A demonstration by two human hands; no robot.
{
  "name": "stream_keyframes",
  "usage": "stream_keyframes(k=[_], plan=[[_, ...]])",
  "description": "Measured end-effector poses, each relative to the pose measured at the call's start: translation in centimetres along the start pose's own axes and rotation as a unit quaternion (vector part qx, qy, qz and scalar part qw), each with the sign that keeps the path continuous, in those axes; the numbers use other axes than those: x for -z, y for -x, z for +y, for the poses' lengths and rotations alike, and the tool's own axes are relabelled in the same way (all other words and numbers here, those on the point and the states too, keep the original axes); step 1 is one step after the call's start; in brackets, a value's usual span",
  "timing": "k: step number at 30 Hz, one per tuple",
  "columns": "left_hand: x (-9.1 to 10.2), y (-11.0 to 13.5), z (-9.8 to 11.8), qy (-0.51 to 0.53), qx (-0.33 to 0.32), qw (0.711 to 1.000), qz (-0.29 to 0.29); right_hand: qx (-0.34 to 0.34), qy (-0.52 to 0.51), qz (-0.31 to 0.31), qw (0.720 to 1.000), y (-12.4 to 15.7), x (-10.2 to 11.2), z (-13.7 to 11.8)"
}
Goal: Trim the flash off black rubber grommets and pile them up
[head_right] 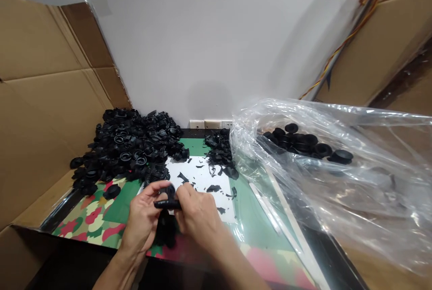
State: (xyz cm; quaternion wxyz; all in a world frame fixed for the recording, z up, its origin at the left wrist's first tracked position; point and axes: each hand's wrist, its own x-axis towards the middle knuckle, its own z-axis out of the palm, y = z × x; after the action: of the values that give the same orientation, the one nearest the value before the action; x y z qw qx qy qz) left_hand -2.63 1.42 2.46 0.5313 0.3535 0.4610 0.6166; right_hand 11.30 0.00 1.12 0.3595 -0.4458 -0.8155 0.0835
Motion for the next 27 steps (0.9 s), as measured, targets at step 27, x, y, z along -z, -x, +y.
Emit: stream_keyframes(k=[27], plan=[[1.3, -0.9, 0.4, -0.004, 0.046, 0.998, -0.049, -0.28, -0.197, 0.118, 0.932, 0.8, 0.3, 2.9]])
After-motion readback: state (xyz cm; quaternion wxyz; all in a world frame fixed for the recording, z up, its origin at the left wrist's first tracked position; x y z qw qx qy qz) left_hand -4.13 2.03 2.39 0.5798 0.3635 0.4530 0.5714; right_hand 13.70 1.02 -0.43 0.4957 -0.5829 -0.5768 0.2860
